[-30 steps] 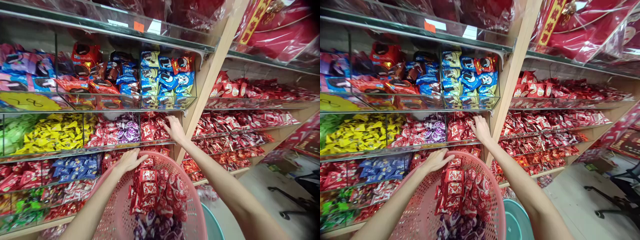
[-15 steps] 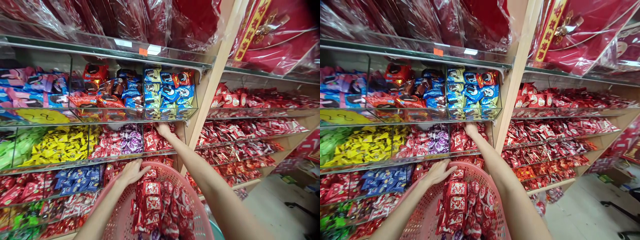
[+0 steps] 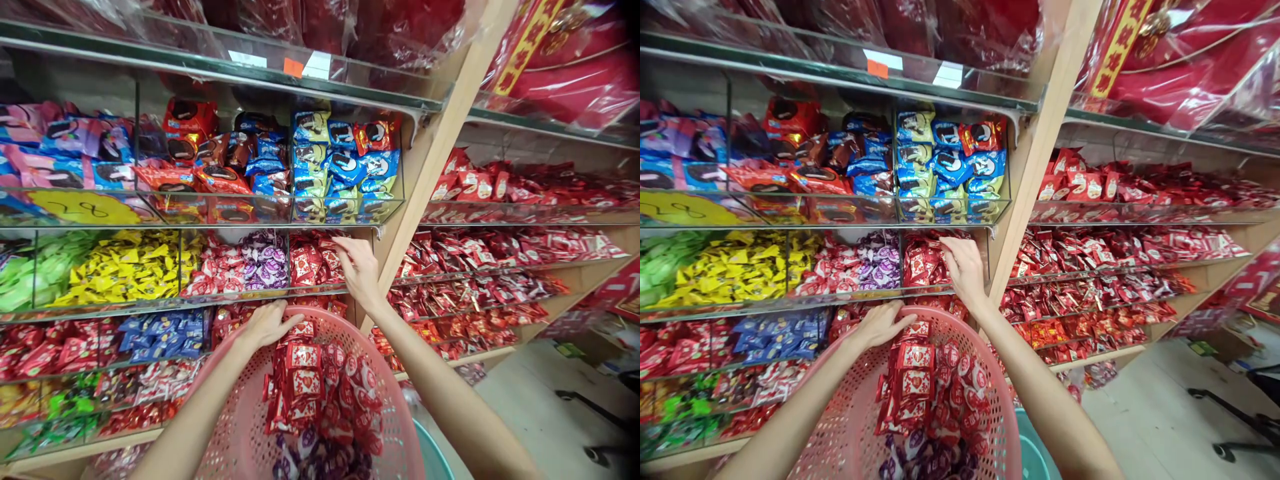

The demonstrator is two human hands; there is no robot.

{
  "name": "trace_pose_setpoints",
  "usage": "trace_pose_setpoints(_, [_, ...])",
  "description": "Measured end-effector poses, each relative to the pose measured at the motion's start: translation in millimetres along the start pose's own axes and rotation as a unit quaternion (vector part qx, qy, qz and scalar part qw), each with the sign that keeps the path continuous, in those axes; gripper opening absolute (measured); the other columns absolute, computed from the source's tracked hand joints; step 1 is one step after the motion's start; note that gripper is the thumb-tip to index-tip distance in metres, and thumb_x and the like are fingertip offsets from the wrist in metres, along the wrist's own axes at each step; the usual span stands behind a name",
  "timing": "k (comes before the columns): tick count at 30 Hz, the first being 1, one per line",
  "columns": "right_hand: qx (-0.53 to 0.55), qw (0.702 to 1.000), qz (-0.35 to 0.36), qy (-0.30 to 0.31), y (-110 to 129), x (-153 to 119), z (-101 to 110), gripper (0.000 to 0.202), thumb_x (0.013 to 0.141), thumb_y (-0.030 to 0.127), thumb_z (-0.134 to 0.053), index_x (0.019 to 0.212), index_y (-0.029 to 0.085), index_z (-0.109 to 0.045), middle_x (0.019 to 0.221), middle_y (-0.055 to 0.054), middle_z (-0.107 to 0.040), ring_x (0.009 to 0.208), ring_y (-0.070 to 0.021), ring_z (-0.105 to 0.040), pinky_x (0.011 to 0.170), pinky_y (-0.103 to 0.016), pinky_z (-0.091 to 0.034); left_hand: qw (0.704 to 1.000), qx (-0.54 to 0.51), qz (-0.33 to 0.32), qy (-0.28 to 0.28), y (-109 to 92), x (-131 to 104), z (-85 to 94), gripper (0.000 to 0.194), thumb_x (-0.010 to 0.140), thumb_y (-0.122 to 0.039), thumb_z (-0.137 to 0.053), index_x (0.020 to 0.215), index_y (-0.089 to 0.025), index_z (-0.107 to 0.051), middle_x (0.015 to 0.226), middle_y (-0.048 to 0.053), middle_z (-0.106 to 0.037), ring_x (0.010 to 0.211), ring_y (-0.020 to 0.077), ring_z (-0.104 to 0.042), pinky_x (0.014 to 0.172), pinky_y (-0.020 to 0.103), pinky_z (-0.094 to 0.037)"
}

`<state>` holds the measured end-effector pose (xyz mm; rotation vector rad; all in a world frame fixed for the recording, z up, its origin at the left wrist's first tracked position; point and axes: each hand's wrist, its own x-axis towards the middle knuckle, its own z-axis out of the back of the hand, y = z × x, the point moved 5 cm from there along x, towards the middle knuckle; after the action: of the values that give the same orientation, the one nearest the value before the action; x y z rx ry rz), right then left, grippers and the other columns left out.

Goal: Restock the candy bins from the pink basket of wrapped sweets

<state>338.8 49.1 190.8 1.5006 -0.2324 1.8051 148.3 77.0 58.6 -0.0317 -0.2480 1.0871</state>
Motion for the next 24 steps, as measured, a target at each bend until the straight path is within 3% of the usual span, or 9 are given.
trace_pose_setpoints(3, [0.052,0.990,-0.120,-0.052,12,-26,23,0.019,0.085,0.031,-0.043,0.096,0.021,-0.056,0.092,-0.003,-0.058,0.089,-0.0161,-0.050,0.083,-0.034,-0.040,1.000,-0.001,-0.005,0.008,0,1,-0.3,0.063,0.076,-0.068,-0.015,0.086,-0.018,-0.052,0.086,0.009,-0.062,0.076,0.0240,-0.059,0.062,0.031,-0.039])
trace_pose_setpoints(5, [0.131,0.964,-0.230,-0.029,11,-49,23,0.022,0.085,0.036,-0.040,0.094,0.021,-0.053,0.085,-0.003,-0.056,0.078,-0.0142,-0.052,0.073,-0.030,-0.045,1.000,0.000,-0.011,0.007,0,1,-0.6,0.063,0.077,-0.068,-0.015,0.087,-0.018,-0.052,0.086,0.009,-0.062,0.077,0.0241,-0.059,0.063,0.031,-0.039])
trace_pose_setpoints(7, [0.237,0.910,-0.337,0.050,8,-76,10,0.025,0.085,0.041,-0.037,0.099,0.024,-0.048,0.083,-0.001,-0.055,0.068,-0.0120,-0.052,0.062,-0.027,-0.047,1.000,0.001,-0.014,0.003,0,2,-1.0,0.062,0.077,-0.068,-0.015,0.088,-0.018,-0.051,0.087,0.009,-0.062,0.079,0.0244,-0.059,0.064,0.031,-0.039])
trace_pose_setpoints(9, [0.323,0.836,-0.417,0.151,6,-104,-8,0.028,0.084,0.045,-0.037,0.103,0.027,-0.044,0.082,0.001,-0.055,0.061,-0.0108,-0.052,0.052,-0.025,-0.048,1.000,0.001,-0.014,0.000,-1,3,-1.5,0.062,0.077,-0.068,-0.016,0.089,-0.019,-0.051,0.090,0.009,-0.062,0.080,0.0245,-0.059,0.065,0.032,-0.039])
trace_pose_setpoints(11, [0.357,0.782,-0.456,0.232,3,-128,-21,0.029,0.082,0.048,-0.038,0.103,0.028,-0.042,0.079,0.002,-0.054,0.057,-0.0108,-0.052,0.044,-0.024,-0.047,1.000,0.001,-0.012,0.002,-1,3,-1.9,0.062,0.077,-0.068,-0.015,0.088,-0.019,-0.051,0.092,0.009,-0.062,0.080,0.0242,-0.059,0.065,0.032,-0.039])
trace_pose_setpoints(12, [0.358,0.770,-0.459,0.262,2,-137,-25,0.030,0.081,0.049,-0.040,0.101,0.027,-0.043,0.078,0.002,-0.054,0.057,-0.0110,-0.052,0.042,-0.023,-0.046,1.000,0.001,-0.010,0.004,-1,3,-1.9,0.062,0.076,-0.068,-0.015,0.087,-0.019,-0.051,0.092,0.009,-0.061,0.079,0.0240,-0.059,0.064,0.032,-0.039])
trace_pose_setpoints(16, [0.332,0.777,-0.419,0.333,-1,-150,-34,0.028,0.075,0.046,-0.052,0.092,0.024,-0.050,0.076,0.002,-0.054,0.061,-0.0115,-0.052,0.043,-0.021,-0.044,1.000,-0.002,-0.003,0.006,-2,2,0.1,0.063,0.076,-0.068,-0.016,0.088,-0.018,-0.052,0.092,0.009,-0.061,0.080,0.0235,-0.058,0.065,0.031,-0.039])
trace_pose_setpoints(21, [0.314,0.793,-0.344,0.392,7,-145,-35,0.023,0.072,0.035,-0.060,0.092,0.026,-0.055,0.088,0.002,-0.058,0.080,-0.0135,-0.055,0.068,-0.030,-0.048,1.000,-0.005,0.001,0.008,-3,0,1.8,0.064,0.076,-0.068,-0.015,0.088,-0.018,-0.053,0.093,0.010,-0.061,0.082,0.0250,-0.058,0.066,0.032,-0.039])
trace_pose_setpoints(24, [0.308,0.786,-0.367,0.391,5,-149,-38,0.028,0.066,0.033,-0.065,0.091,0.025,-0.055,0.092,0.001,-0.058,0.084,-0.0141,-0.055,0.073,-0.032,-0.047,1.000,-0.005,0.004,0.008,-2,0,1.3,0.064,0.076,-0.068,-0.015,0.088,-0.018,-0.052,0.093,0.010,-0.061,0.083,0.0253,-0.058,0.067,0.032,-0.039])
